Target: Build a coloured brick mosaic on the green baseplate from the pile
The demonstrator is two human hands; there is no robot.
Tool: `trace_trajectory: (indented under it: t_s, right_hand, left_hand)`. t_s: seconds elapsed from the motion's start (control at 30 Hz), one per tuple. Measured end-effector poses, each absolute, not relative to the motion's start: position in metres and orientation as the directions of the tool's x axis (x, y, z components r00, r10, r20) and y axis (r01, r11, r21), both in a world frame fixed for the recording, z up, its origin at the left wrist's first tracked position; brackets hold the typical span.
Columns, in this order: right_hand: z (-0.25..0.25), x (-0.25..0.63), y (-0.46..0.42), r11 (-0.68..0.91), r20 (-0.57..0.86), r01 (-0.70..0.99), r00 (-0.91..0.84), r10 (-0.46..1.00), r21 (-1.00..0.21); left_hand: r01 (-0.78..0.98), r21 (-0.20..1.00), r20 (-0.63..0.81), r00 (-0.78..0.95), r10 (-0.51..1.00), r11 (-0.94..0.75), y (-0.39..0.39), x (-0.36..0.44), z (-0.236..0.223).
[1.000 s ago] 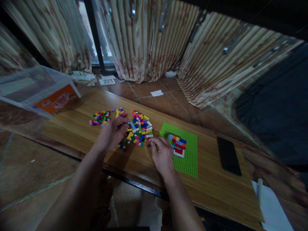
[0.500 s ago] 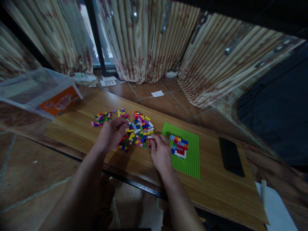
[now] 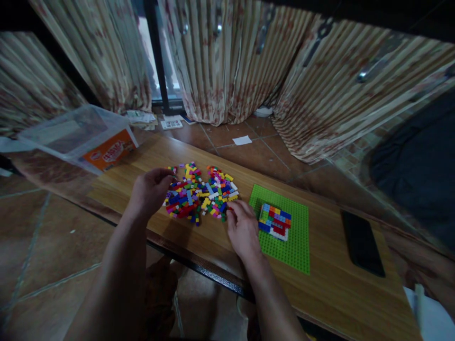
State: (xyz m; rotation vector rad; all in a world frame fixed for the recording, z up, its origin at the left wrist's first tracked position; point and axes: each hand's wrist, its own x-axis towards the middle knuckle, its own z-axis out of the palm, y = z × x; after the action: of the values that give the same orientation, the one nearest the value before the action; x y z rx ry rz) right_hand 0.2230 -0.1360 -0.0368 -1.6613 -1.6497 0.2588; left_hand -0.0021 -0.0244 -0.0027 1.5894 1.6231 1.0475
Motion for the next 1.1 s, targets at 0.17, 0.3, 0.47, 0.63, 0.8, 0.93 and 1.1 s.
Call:
trace_trajectory:
  t_s: [0.17,0.3,0.47,0.63,0.8,0.93,1.1]
  right_hand:
    - [-0.031,0.222,-0.140,0.150,0.388,0.778,0.128,0.913,-0.610]
    - [-0.028,0.223,-0.146,0.115,0.373,0.834,0.114,0.921,-0.540]
    - [-0.032,0.219,-0.150,0.064,0.303,0.909,0.070,0.950,-0.411]
    - [-0.036,0.213,-0.149,0.065,0.296,0.929,0.050,0.954,-0.366]
    - [-0.033,0.212,-0.150,0.094,0.294,0.855,0.071,0.953,-0.509]
    - [-0.027,0.215,-0.153,0.052,0.264,0.705,0.196,0.944,-0.708]
    - [-0.022,0.239,-0.158,0.007,0.213,0.540,0.320,0.923,-0.842]
  left_hand:
    - [0.498,0.867,0.068,-0.100,0.993,-0.010,-0.025,-0.005,0.000]
    - [0.512,0.858,0.085,-0.058,0.995,-0.044,-0.027,0.000,0.001]
    - [0.509,0.860,0.095,-0.063,0.993,-0.050,-0.028,0.003,0.000]
    - [0.509,0.859,0.097,-0.050,0.994,-0.059,-0.029,0.005,0.003]
    - [0.523,0.851,0.080,-0.021,0.997,-0.057,-0.029,0.006,0.004]
    - [0.543,0.838,0.084,-0.025,0.996,-0.058,-0.029,0.005,0.004]
    - [0.553,0.831,0.087,-0.025,0.996,-0.059,-0.027,0.006,0.002]
